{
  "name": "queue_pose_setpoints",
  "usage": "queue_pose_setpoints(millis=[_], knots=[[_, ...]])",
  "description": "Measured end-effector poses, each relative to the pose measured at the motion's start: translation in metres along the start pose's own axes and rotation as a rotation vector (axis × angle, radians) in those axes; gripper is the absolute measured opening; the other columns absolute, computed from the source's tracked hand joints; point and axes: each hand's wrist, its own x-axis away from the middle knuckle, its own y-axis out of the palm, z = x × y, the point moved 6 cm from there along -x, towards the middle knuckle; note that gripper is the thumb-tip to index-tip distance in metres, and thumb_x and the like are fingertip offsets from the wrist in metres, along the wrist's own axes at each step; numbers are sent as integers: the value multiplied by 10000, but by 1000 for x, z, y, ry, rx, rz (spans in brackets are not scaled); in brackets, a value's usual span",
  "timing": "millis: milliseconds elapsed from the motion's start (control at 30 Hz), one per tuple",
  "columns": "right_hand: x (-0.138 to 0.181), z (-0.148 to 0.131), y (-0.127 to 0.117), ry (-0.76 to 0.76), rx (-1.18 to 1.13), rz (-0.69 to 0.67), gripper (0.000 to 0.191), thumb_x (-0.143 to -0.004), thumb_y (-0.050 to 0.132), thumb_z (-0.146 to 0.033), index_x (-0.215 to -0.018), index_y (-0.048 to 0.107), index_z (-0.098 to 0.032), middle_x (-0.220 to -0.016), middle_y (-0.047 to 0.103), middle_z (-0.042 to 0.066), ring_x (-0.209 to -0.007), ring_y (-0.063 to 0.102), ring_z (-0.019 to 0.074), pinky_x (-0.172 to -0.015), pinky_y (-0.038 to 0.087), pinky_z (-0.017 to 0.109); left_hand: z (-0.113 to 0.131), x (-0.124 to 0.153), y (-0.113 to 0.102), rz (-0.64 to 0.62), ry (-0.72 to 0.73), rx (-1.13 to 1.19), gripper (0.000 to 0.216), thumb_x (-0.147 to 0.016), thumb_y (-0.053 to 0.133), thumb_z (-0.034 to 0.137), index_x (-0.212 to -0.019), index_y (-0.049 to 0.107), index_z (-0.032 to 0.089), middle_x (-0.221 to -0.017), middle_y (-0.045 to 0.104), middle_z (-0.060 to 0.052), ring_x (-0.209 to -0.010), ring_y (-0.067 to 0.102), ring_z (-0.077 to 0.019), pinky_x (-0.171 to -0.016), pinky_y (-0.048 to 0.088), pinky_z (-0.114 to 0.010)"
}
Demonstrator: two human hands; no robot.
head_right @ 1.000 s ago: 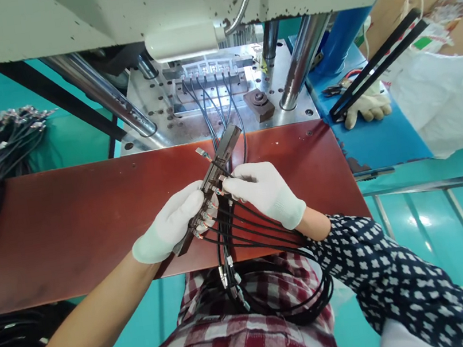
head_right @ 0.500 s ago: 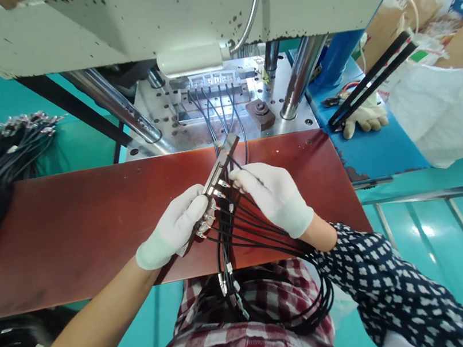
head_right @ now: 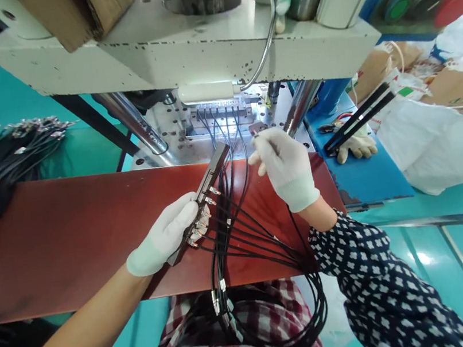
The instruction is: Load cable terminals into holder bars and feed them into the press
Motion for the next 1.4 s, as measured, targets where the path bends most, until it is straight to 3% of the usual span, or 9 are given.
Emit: queue_pose_setpoints(millis=[133, 200, 467, 700, 867, 1033, 1200, 1400], knots=[[10, 7, 30, 49, 138, -426, 264, -939, 515, -307, -732, 610, -173, -572, 611, -30, -472, 467, 65, -516, 371, 221, 6, -1, 0, -9, 47, -50, 368, -997, 408, 481, -852, 504, 157, -664, 478, 29, -539, 430, -75, -496, 390, -210], [18, 12, 40, 53, 158, -502, 273, -929, 549, -329, -714, 614, -175, -574, 605, -39, -496, 487, 66, -535, 382, 214, 9, -1, 0, -6, 65, -65, 379, -1002, 400, 474, -823, 496, 154, -658, 475, 30, -546, 431, -73, -513, 389, -212], [28, 22, 56, 155, -81, -531, 253, -910, 502, -256, -688, 586, -170, -597, 592, -32, -493, 507, 78, -496, 388, 215, 9, -3, 4, -29, 44, -55, 383, -997, 397, 493, -829, 483, 161, -676, 466, 37, -561, 428, -77, -523, 382, -223], [34, 14, 55, 89, 0, -501, 267, -920, 486, -207, -671, 575, -171, -581, 563, -45, -533, 496, 78, -561, 404, 214, 13, -1, 3, 53, 40, -302, 393, -974, 447, 500, -747, 400, 182, -636, 413, 59, -565, 386, -73, -537, 349, -222], [39, 15, 56, 147, -58, -520, 280, -920, 494, -217, -651, 558, -172, -572, 567, -42, -521, 490, 82, -539, 403, 217, 11, -1, 9, -33, -7, -146, 399, -983, 390, 532, -801, 442, 181, -644, 452, 52, -544, 425, -82, -521, 377, -234], [41, 15, 56, 148, -50, -436, 266, -915, 501, -227, -658, 546, -177, -582, 546, -39, -533, 468, 83, -549, 391, 220, 12, -1, 5, 10, 15, -240, 387, -971, 447, 510, -769, 423, 181, -645, 436, 53, -555, 410, -75, -528, 371, -220], [40, 7, 57, 157, -94, -473, 318, -908, 467, -234, -606, 545, -171, -605, 536, -8, -520, 447, 92, -541, 384, 241, 4, -1, 12, -96, -51, 54, 414, -984, 375, 538, -927, 520, 154, -687, 479, 24, -541, 441, -87, -482, 379, -223], [39, 6, 55, 163, -111, -420, 304, -887, 500, -221, -595, 561, -160, -588, 529, -11, -530, 446, 90, -546, 378, 238, 5, -2, 12, -62, -38, 60, 418, -980, 405, 519, -925, 548, 130, -707, 502, 4, -558, 454, -89, -498, 396, -222]])
